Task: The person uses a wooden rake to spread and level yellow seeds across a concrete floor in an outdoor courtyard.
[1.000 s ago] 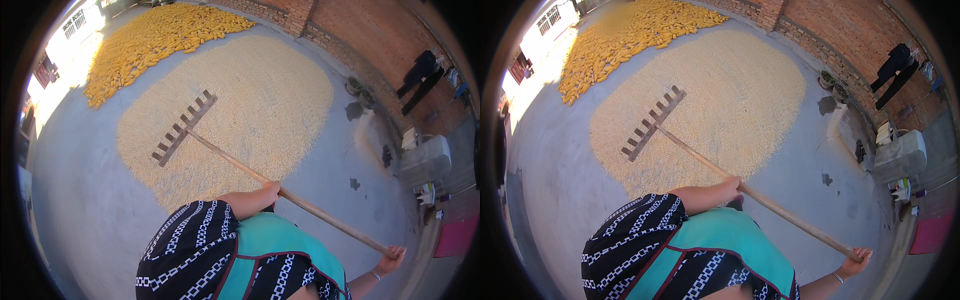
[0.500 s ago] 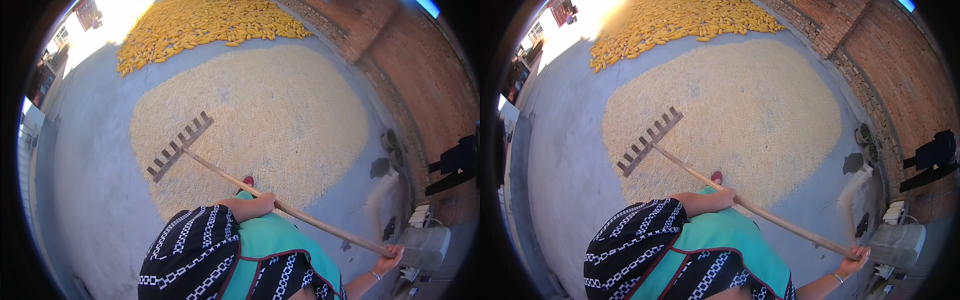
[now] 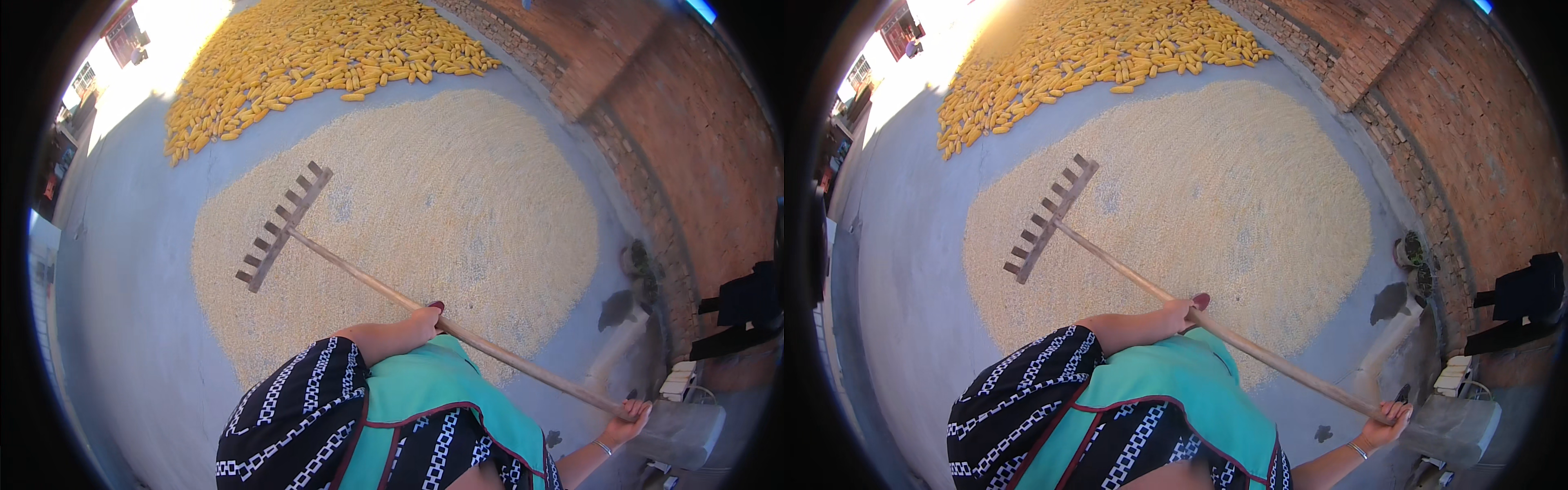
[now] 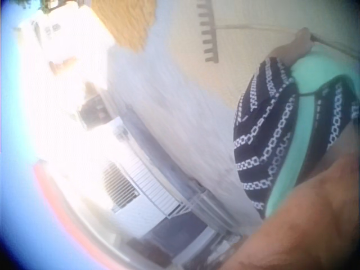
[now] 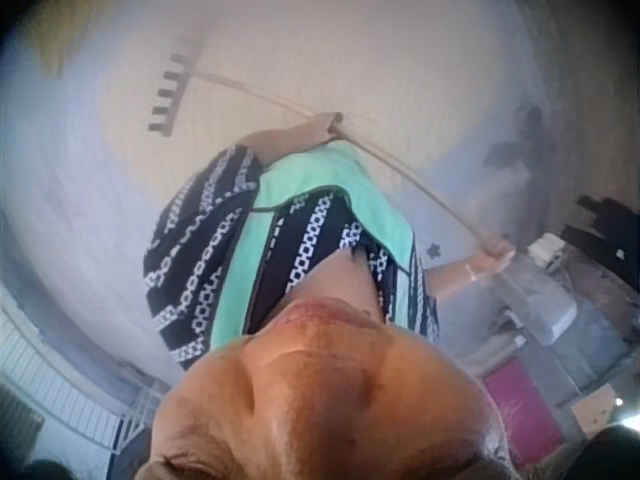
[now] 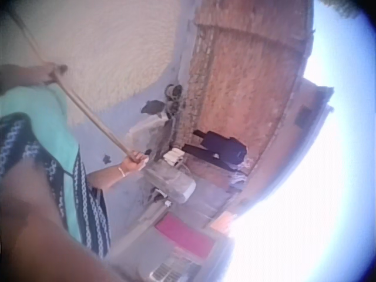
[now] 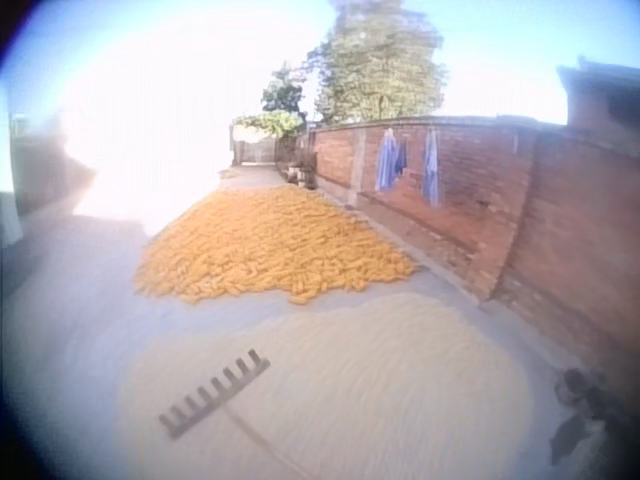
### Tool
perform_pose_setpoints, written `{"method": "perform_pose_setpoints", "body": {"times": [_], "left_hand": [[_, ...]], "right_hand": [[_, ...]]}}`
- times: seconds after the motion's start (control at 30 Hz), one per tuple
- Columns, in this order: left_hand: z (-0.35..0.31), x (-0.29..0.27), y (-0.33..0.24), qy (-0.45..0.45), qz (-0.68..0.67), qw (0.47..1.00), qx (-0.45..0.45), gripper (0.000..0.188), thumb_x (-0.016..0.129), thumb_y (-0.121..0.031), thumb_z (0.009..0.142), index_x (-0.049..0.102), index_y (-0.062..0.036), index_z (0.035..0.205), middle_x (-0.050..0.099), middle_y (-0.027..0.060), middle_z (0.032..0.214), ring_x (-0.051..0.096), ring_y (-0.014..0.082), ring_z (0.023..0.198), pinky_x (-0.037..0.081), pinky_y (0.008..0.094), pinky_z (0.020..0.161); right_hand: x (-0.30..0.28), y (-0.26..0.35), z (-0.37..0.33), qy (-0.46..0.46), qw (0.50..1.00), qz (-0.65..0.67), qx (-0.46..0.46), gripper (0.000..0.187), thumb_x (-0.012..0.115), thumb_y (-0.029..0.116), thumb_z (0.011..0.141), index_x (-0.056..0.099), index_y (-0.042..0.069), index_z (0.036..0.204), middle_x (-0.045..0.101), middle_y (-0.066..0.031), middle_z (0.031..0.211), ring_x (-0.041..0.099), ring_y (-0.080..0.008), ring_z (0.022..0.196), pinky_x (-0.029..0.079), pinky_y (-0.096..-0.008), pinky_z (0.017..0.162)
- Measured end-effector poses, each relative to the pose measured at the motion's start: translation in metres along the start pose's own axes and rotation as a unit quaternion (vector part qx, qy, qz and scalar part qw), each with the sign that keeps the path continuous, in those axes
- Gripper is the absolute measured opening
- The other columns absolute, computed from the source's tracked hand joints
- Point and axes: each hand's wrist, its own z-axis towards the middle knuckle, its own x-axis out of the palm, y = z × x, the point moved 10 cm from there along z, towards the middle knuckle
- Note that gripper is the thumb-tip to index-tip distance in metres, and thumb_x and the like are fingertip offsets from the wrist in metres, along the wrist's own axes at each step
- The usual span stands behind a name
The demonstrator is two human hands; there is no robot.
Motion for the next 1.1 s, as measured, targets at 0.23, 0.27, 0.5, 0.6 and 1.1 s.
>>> {"method": "perform_pose_setpoints", "body": {"times": [0.23,0.27,0.5,0.6,1.1], "left_hand": [[0.090,0.078,-0.187,0.041,0.300,0.944,0.127,0.023,0.050,-0.010,0.076,0.044,-0.0012,0.096,0.045,0.0156,0.099,0.049,0.0279,0.089,0.046,0.0401,0.075],[0.101,0.084,-0.209,0.032,0.311,0.940,0.136,0.023,0.050,-0.010,0.075,0.044,-0.0010,0.096,0.045,0.0158,0.100,0.049,0.0276,0.089,0.046,0.0399,0.075],[0.045,0.243,-0.313,0.196,0.574,0.775,0.179,0.019,0.051,-0.007,0.073,0.048,-0.0003,0.090,0.050,0.0157,0.092,0.052,0.0269,0.081,0.047,0.0391,0.067],[0.062,0.258,-0.365,0.248,0.653,0.695,0.171,0.018,0.053,-0.008,0.071,0.049,-0.0008,0.088,0.052,0.0148,0.088,0.053,0.0271,0.077,0.047,0.0394,0.064],[0.172,0.243,-0.520,0.069,0.430,0.900,0.010,0.018,0.057,-0.010,0.072,0.048,0.0016,0.083,0.051,0.0118,0.076,0.055,0.0226,0.062,0.050,0.0353,0.050]], "right_hand": [[0.137,-0.073,0.139,0.018,0.999,-0.002,-0.037,0.023,0.043,0.022,0.082,0.030,0.011,0.066,0.030,0.0010,0.055,0.034,-0.0088,0.052,0.038,-0.0241,0.059],[0.158,-0.077,0.154,0.016,0.999,-0.004,-0.041,0.023,0.043,0.022,0.082,0.030,0.011,0.066,0.030,0.0009,0.056,0.034,-0.0089,0.053,0.038,-0.0243,0.059],[0.202,-0.086,0.177,-0.115,0.988,-0.067,-0.081,0.024,0.039,0.023,0.084,0.029,0.011,0.066,0.030,0.0007,0.055,0.035,-0.0090,0.052,0.038,-0.0258,0.060],[0.255,-0.106,0.154,-0.168,0.975,-0.109,-0.095,0.024,0.038,0.023,0.085,0.029,0.011,0.066,0.030,0.0007,0.055,0.036,-0.0095,0.053,0.038,-0.0261,0.060],[0.506,-0.210,0.037,-0.259,0.942,-0.156,-0.145,0.022,0.042,0.018,0.083,0.031,0.010,0.066,0.031,-0.0004,0.057,0.038,-0.0131,0.058,0.038,-0.0296,0.071]]}}
